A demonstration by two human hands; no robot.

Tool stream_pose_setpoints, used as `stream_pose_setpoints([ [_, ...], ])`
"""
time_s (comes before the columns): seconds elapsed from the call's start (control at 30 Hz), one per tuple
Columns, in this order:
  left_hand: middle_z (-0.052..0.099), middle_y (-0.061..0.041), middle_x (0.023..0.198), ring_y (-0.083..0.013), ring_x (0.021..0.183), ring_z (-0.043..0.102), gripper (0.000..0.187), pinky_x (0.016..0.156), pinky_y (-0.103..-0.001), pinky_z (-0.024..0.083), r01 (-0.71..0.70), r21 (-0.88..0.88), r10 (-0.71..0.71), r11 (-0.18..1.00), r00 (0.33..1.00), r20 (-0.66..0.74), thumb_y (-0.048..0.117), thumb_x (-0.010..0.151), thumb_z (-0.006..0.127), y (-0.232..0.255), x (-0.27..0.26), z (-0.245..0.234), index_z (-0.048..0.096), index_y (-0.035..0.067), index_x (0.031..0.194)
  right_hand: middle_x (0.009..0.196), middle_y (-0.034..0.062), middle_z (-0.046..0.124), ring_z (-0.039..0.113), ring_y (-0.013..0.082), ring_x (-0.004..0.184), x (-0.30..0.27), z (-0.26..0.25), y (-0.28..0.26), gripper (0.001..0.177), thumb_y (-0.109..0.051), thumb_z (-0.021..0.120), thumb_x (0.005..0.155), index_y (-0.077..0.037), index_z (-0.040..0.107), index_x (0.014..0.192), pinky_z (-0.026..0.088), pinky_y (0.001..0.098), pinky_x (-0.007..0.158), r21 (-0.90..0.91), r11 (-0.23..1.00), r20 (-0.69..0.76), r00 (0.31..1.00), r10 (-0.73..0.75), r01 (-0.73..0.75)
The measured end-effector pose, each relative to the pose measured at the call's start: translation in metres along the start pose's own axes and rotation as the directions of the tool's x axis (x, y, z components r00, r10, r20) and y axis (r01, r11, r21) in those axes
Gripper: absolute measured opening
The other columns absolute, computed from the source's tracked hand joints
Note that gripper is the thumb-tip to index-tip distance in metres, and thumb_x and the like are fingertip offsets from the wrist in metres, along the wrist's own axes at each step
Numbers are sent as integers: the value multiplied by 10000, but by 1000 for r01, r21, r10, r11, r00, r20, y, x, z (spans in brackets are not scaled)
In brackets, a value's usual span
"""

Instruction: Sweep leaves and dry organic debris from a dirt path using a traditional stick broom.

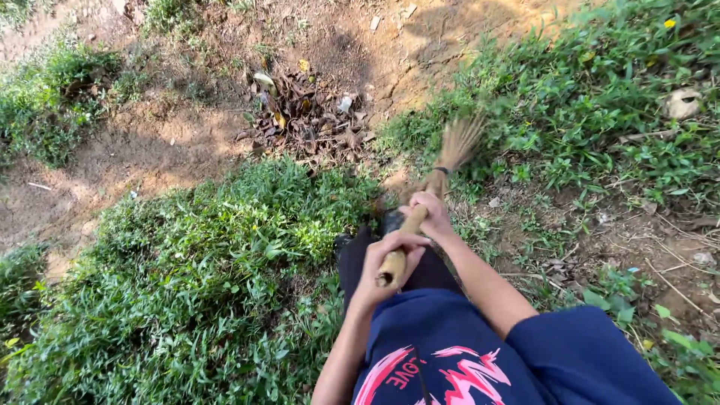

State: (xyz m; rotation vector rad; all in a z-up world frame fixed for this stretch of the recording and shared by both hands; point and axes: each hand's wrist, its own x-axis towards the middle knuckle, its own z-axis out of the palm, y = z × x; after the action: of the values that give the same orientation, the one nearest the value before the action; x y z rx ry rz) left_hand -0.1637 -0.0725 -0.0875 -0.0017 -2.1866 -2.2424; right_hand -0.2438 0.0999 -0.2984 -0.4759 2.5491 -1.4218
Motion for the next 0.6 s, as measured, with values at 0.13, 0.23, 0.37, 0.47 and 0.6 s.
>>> stream_pose_setpoints([
  [0.13, 672, -34, 808, -161, 732, 624, 216, 718, -301, 519, 130, 75, -122, 989, 988, -99, -28, 894, 741, 20, -2, -11, 752, 92, 1074, 775, 53, 603, 612, 220, 749, 21, 36, -25, 317, -218, 843, 836, -82, 559, 799, 497, 364, 715, 100, 994, 39, 998, -41, 37],
  [0.23, 649, -28, 782, -173, 729, 616, 234, 746, -321, 520, 56, 193, -33, 980, 992, -120, -10, 876, 763, 49, 7, -8, 749, 102, 1082, 789, 55, 592, 583, 226, 756, 39, 43, -42, 320, -246, 821, 857, -79, 550, 820, 485, 368, 693, 224, 971, 84, 991, -102, 80],
  [0.37, 671, -41, 852, -236, 793, 625, 307, 818, -356, 510, -175, 371, 197, 912, 980, -22, 16, 817, 808, 94, 9, -7, 716, 105, 1097, 802, 54, 604, 621, 244, 776, 47, 25, -93, 322, -264, 841, 856, -87, 573, 835, 493, 377, 725, 193, 948, 162, 945, -284, 252],
  [0.47, 658, -31, 840, -232, 790, 640, 309, 810, -357, 523, -241, 360, 263, 901, 965, -11, 32, 817, 820, 133, 2, -16, 704, 108, 1093, 764, 54, 606, 620, 261, 740, 43, 7, -130, 333, -270, 870, 814, -101, 583, 809, 487, 380, 700, 171, 942, 120, 943, -310, 288],
  [0.6, 653, -6, 814, -184, 798, 673, 251, 793, -334, 567, -242, 235, 269, 941, 958, -93, 8, 861, 773, 125, -7, -15, 695, 103, 1080, 740, 36, 624, 619, 240, 706, 27, -21, -126, 323, -254, 874, 794, -127, 579, 768, 483, 378, 691, 120, 945, -58, 953, -299, 304],
])
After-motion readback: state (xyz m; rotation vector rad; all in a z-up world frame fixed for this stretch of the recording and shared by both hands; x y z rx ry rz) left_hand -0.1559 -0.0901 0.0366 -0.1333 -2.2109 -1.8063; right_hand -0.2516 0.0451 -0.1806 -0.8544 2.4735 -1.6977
